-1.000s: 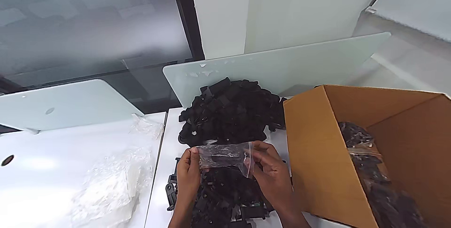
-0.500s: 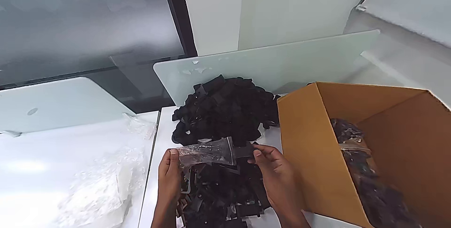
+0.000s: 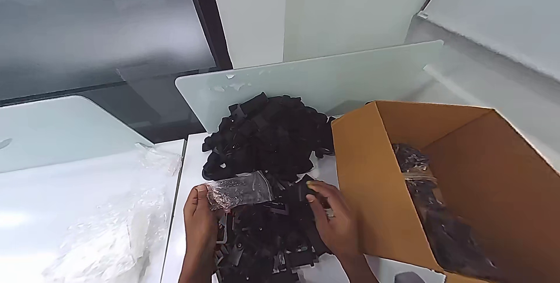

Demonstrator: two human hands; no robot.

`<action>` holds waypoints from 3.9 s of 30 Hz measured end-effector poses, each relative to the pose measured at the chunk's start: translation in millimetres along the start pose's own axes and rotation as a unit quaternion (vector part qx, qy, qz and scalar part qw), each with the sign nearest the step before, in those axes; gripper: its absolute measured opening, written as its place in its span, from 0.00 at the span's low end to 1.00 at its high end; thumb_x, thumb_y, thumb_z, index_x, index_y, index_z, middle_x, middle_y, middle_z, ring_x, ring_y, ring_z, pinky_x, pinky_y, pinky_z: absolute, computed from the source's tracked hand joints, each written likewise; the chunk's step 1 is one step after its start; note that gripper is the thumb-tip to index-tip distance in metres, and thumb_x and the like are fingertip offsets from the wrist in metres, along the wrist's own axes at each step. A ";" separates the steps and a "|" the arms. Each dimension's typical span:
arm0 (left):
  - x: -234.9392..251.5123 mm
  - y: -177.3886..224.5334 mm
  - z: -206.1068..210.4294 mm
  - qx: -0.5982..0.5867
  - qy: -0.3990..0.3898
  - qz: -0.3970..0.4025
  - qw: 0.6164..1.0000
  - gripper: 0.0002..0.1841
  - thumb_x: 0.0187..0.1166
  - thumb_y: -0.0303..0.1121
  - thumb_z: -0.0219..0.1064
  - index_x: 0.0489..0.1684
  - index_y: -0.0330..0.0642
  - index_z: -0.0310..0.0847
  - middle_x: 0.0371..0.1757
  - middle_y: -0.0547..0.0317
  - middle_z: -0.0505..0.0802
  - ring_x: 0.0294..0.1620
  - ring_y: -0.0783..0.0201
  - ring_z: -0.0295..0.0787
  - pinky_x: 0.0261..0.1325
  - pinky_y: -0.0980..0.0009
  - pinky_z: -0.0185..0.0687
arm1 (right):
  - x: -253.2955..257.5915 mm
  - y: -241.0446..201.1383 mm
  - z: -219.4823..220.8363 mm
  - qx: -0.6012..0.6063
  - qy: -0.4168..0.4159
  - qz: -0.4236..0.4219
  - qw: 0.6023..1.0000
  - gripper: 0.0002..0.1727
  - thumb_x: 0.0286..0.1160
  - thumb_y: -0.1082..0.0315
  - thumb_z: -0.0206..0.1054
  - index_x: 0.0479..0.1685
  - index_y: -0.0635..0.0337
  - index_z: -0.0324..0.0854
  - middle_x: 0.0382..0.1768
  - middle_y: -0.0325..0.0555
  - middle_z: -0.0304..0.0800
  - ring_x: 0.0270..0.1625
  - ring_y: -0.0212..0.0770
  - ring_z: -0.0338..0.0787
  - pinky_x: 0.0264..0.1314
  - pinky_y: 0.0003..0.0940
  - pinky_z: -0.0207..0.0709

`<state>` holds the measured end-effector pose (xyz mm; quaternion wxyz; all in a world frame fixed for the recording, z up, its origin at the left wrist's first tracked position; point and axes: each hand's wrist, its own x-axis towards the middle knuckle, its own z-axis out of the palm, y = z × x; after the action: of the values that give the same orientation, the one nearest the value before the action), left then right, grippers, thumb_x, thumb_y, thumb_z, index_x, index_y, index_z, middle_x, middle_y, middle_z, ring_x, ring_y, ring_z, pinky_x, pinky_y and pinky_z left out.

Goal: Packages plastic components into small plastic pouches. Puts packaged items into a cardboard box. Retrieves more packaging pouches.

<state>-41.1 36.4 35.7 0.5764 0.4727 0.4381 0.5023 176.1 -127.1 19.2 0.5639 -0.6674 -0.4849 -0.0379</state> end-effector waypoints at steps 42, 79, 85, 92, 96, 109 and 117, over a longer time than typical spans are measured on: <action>204.7 45.3 -213.3 0.452 -0.175 0.015 0.874 0.18 0.96 0.38 0.48 0.68 0.39 0.80 0.31 0.50 0.89 0.27 0.62 0.90 0.35 0.62 0.91 | 52.3 -114.7 283.2 0.122 -0.399 0.291 0.861 0.23 0.79 0.74 0.68 0.74 0.56 0.77 0.38 0.49 0.91 0.30 0.39 0.96 0.35 0.36 0.94; 17.5 83.4 129.0 0.483 -0.454 0.377 0.647 0.16 0.86 0.45 0.61 0.56 0.46 0.89 0.50 0.55 0.93 0.54 0.52 0.90 0.53 0.50 0.86 | 157.6 -83.9 -68.4 -0.047 -0.496 0.288 0.818 0.12 0.87 0.58 0.65 0.55 0.54 0.86 0.35 0.37 0.91 0.26 0.24 0.87 0.28 0.19 0.80; -49.5 58.0 267.7 0.366 -0.558 0.456 0.589 0.15 0.85 0.43 0.60 0.54 0.47 0.89 0.46 0.58 0.92 0.49 0.58 0.90 0.49 0.60 0.87 | 134.9 -18.4 -219.3 -0.029 -0.332 0.391 0.858 0.08 0.86 0.65 0.66 0.51 0.57 0.86 0.33 0.40 0.91 0.28 0.29 0.89 0.29 0.22 0.83; -64.2 15.0 396.4 0.431 -0.696 0.385 0.425 0.12 0.87 0.32 0.60 0.58 0.41 0.87 0.53 0.48 0.91 0.56 0.49 0.90 0.57 0.48 0.86 | 118.4 100.2 -258.4 -0.111 -0.344 0.483 0.797 0.09 0.85 0.70 0.62 0.52 0.66 0.84 0.34 0.49 0.88 0.29 0.37 0.88 0.38 0.34 0.86; -62.7 -5.1 434.3 0.565 -0.664 0.351 0.342 0.08 0.84 0.28 0.63 0.50 0.36 0.86 0.49 0.42 0.90 0.52 0.41 0.90 0.52 0.43 0.86 | 122.1 166.0 -236.1 -0.272 -0.375 0.424 0.778 0.11 0.81 0.64 0.66 0.42 0.65 0.86 0.36 0.55 0.89 0.37 0.52 0.90 0.43 0.53 0.84; -61.7 -13.2 462.8 0.664 -0.612 0.272 0.333 0.10 0.84 0.30 0.62 0.55 0.38 0.85 0.60 0.41 0.89 0.62 0.38 0.87 0.56 0.37 0.84 | 120.9 189.5 -182.3 -0.272 -0.335 0.417 0.800 0.39 0.80 0.68 0.66 0.90 0.62 0.53 0.78 0.79 0.64 0.66 0.74 0.83 0.67 0.65 0.77; -61.4 -9.9 459.6 0.618 -0.592 0.319 0.408 0.13 0.84 0.31 0.62 0.61 0.42 0.84 0.59 0.43 0.90 0.63 0.40 0.87 0.59 0.38 0.83 | 134.7 174.4 -205.3 -0.286 -0.316 0.368 0.826 0.25 0.73 0.62 0.72 0.66 0.66 0.80 0.61 0.67 0.85 0.67 0.66 0.84 0.67 0.67 0.75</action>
<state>404.1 -73.3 105.5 0.0424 0.9858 -0.0032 -0.1623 469.2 -189.3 48.9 0.1358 -0.9034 -0.3221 0.2485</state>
